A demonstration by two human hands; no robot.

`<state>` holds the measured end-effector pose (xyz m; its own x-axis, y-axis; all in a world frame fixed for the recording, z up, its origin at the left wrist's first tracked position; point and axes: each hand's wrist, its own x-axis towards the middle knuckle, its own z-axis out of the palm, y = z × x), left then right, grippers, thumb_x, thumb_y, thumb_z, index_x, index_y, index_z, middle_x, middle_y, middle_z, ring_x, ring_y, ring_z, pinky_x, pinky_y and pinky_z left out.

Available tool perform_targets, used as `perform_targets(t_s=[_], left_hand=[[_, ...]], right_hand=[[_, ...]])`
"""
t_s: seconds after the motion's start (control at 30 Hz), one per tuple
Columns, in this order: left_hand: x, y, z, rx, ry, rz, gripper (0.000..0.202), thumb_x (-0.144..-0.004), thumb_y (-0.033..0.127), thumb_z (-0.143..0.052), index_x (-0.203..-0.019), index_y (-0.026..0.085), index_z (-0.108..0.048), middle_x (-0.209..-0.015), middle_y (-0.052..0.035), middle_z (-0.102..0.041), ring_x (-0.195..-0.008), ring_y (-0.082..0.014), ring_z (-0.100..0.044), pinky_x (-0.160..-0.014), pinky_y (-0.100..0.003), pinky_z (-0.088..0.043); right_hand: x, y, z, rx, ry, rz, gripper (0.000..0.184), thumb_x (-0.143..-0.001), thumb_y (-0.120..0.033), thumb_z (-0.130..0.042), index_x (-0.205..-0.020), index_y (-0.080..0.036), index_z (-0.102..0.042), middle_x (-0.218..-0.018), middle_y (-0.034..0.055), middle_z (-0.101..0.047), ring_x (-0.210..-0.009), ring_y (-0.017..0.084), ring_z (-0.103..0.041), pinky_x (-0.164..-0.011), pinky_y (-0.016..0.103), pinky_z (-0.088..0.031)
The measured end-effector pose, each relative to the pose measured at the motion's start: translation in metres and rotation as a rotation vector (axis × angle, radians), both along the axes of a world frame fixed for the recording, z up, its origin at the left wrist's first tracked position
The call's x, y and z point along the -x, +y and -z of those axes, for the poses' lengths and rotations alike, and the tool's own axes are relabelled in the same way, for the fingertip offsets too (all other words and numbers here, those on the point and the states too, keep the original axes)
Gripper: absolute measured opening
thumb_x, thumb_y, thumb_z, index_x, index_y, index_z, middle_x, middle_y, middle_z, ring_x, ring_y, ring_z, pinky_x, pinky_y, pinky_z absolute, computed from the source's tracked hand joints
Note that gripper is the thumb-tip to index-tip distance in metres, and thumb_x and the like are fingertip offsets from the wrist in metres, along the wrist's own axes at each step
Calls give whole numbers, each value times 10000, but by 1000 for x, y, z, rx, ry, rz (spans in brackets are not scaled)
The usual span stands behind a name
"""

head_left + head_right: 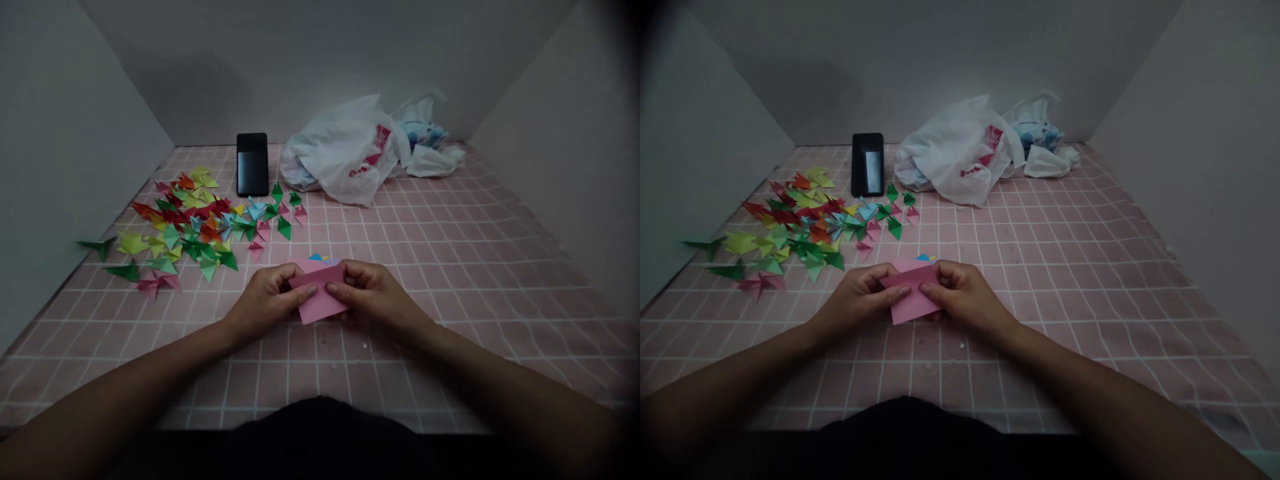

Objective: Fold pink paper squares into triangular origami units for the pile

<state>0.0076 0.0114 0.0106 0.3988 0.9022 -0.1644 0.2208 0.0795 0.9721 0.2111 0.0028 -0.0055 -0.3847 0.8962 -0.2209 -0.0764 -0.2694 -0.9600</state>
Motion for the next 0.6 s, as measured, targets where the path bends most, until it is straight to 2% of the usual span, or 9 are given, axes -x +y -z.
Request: perform_targets(t_s=[0.17,0.27,0.4,0.5,0.57,0.6], left_hand=[[0,-1,1,13,-16,-52,233,-858,383,-634,-823,152,-623,-712,11,-581,-633,-109,-509,-580,-226,-404],[1,-1,3,-39,30,-69,264,-883,407,-601,-819,151,-618,-701,8,-574,-628,-113,-497,-579,-234,-388],[1,-1,5,-57,-6,-75,266,-891,417,-610,-863,153,-632,-733,-1,-610,-644,-121,-532,-580,-232,-406],[0,-2,5,-63,-65,-57,215,-832,348,-701,-899,153,-642,-763,3,-639,-661,-118,-567,-579,-215,-426],[0,-3,5,-142,-49,-65,165,-809,286,-730,-864,152,-651,-742,11,-635,-642,-108,-561,-562,-202,-420],[0,-3,5,-208,-31,-78,132,-811,259,-729,-837,153,-654,-721,16,-627,-625,-101,-550,-552,-198,-412]], right_hand=[[-2,-2,0,34,-39,-9,243,-869,-418,-698,-848,-189,-620,-569,-10,-644,-452,102,-563,-438,209,-402],[-3,-2,1,37,-23,-2,255,-883,-426,-681,-814,-194,-602,-555,0,-652,-459,108,-579,-444,213,-417],[-1,-1,2,21,-11,-3,273,-883,-453,-674,-837,-188,-627,-573,8,-668,-482,115,-591,-472,226,-459],[2,-3,-1,1,1,55,223,-852,-405,-695,-845,-191,-631,-612,-8,-659,-510,120,-609,-488,232,-491],[3,-5,-5,-45,-3,105,164,-820,-339,-714,-845,-200,-632,-659,-25,-638,-535,117,-613,-503,238,-511],[3,-6,-7,-91,-22,86,133,-823,-305,-712,-849,-202,-631,-692,-22,-640,-566,118,-620,-524,241,-518]])
